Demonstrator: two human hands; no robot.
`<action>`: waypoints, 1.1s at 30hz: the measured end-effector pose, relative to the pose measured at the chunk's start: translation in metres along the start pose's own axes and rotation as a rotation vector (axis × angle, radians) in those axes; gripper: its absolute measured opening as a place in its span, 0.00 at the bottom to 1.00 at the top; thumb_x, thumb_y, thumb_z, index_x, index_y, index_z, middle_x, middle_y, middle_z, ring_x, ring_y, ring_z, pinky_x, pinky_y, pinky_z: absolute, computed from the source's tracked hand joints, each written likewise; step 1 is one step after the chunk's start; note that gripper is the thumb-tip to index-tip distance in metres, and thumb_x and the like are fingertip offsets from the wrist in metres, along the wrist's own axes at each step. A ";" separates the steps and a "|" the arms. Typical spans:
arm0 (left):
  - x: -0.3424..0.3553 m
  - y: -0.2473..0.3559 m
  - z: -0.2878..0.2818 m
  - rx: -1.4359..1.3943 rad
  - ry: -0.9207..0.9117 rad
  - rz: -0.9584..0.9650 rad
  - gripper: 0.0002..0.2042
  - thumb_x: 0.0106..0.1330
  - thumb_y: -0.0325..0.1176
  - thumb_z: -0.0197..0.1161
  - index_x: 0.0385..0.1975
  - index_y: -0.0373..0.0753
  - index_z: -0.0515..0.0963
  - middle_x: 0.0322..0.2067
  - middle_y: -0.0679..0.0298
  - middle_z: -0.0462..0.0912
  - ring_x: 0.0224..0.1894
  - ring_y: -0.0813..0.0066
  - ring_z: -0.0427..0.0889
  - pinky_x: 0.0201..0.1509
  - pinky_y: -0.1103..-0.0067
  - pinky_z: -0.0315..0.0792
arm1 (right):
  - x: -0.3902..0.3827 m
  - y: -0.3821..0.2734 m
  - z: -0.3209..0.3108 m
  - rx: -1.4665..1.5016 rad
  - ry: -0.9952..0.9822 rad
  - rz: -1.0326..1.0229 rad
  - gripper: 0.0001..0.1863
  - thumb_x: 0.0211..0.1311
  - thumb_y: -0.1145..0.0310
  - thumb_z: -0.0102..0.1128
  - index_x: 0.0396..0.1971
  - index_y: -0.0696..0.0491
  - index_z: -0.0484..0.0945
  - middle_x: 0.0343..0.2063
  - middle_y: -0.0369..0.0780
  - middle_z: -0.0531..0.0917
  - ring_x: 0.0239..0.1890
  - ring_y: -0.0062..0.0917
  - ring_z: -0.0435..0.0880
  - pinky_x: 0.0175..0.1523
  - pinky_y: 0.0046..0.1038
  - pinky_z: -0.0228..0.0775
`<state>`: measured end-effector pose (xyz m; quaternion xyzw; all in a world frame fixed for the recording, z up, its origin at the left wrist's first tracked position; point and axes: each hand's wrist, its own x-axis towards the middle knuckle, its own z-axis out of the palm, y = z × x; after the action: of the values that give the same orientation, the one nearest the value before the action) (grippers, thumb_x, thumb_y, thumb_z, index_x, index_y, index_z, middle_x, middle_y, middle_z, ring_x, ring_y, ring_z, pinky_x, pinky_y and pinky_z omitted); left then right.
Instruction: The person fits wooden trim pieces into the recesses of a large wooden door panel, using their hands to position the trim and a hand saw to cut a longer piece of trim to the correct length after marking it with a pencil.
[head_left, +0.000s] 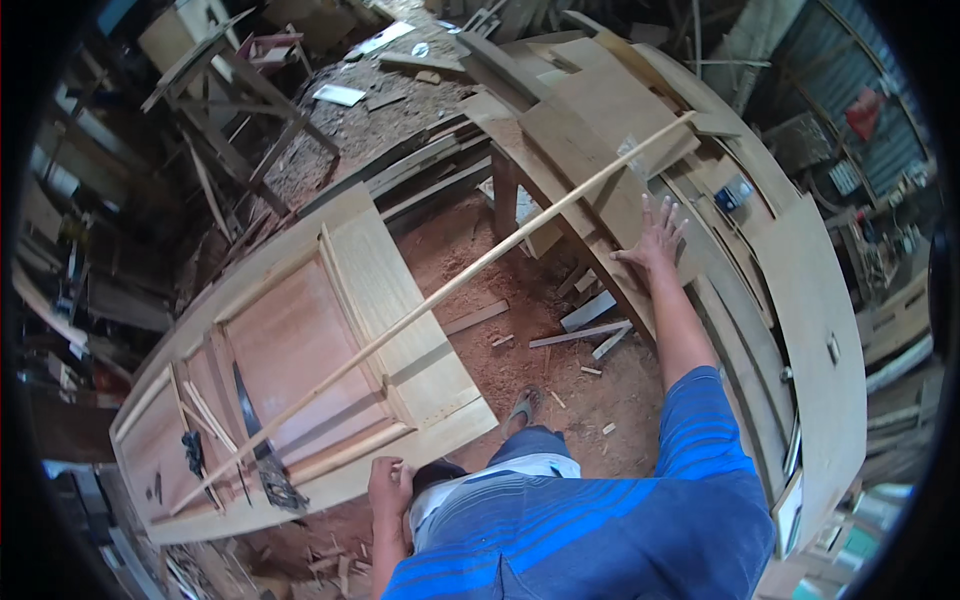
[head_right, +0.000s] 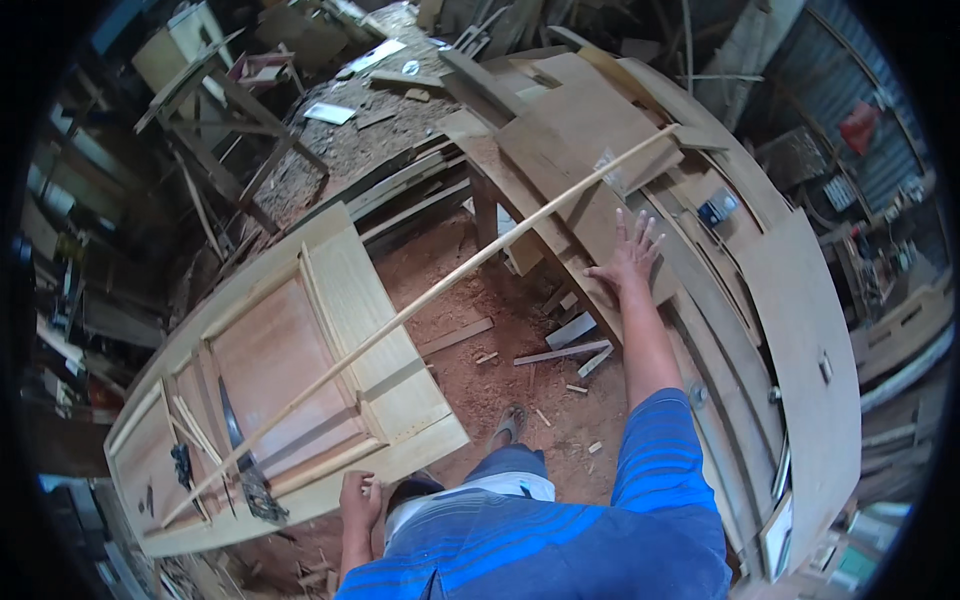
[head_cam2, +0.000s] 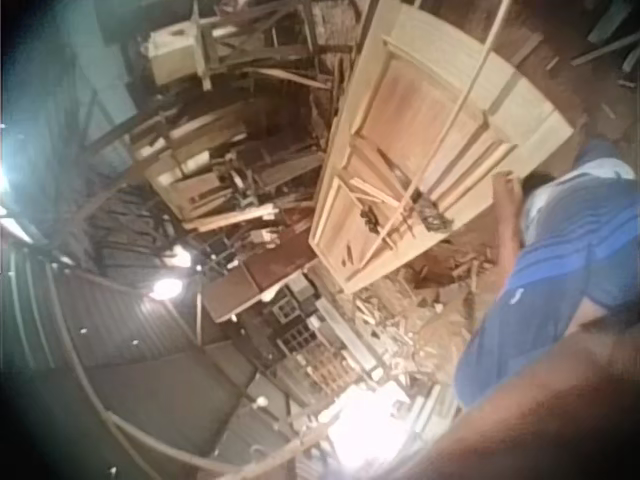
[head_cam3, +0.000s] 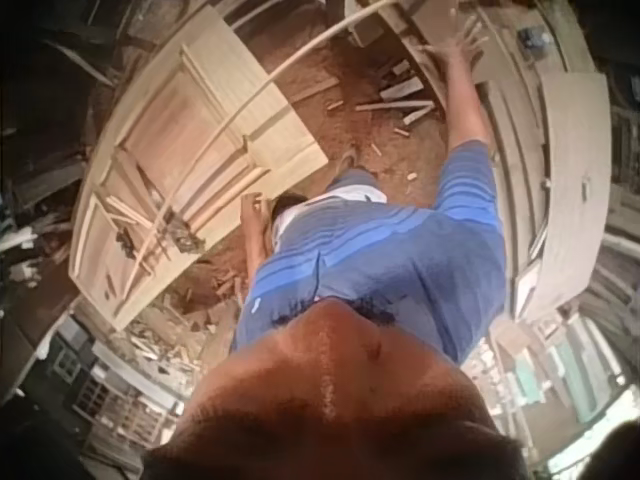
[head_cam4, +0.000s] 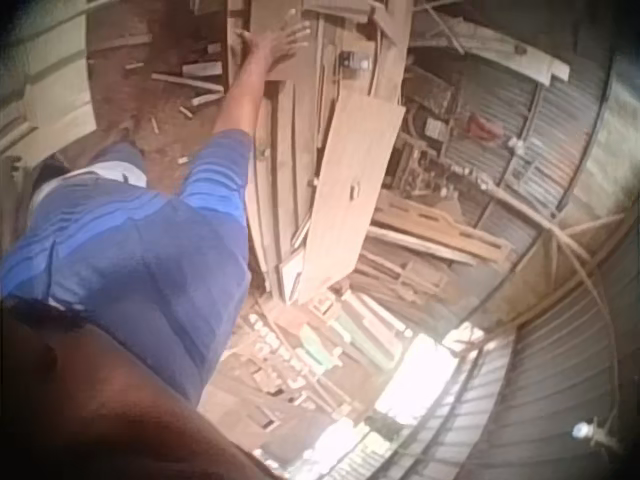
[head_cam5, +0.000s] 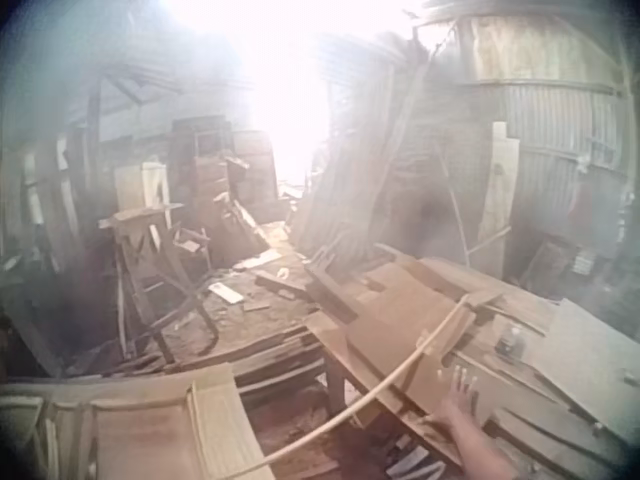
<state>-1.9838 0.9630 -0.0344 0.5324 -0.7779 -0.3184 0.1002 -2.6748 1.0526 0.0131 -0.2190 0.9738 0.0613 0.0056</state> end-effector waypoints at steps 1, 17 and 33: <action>-0.004 0.011 0.007 0.013 -0.075 0.018 0.10 0.64 0.31 0.68 0.43 0.36 0.81 0.41 0.52 0.82 0.41 0.55 0.86 0.46 0.66 0.80 | 0.010 -0.003 0.004 -0.072 -0.013 -0.039 0.85 0.26 0.30 0.83 0.82 0.34 0.31 0.81 0.53 0.37 0.83 0.50 0.34 0.82 0.60 0.26; 0.079 0.030 0.046 -0.954 0.013 -0.520 0.22 0.73 0.36 0.65 0.63 0.38 0.72 0.55 0.59 0.79 0.53 0.61 0.85 0.55 0.64 0.81 | -0.051 0.002 -0.007 0.297 0.118 -0.058 0.61 0.28 0.49 0.82 0.71 0.40 0.63 0.69 0.53 0.67 0.71 0.52 0.65 0.73 0.54 0.56; 0.187 0.012 -0.010 -1.822 -0.233 -0.246 0.21 0.81 0.34 0.55 0.67 0.34 0.63 0.60 0.46 0.77 0.64 0.53 0.80 0.72 0.62 0.75 | -0.322 -0.025 -0.022 1.368 -0.367 0.218 0.38 0.43 0.62 0.75 0.56 0.52 0.69 0.47 0.42 0.79 0.50 0.28 0.80 0.57 0.32 0.74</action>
<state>-2.0653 0.7956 -0.0536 0.2915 -0.1705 -0.8669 0.3667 -2.3726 1.1646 0.0444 -0.0541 0.7938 -0.5267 0.2992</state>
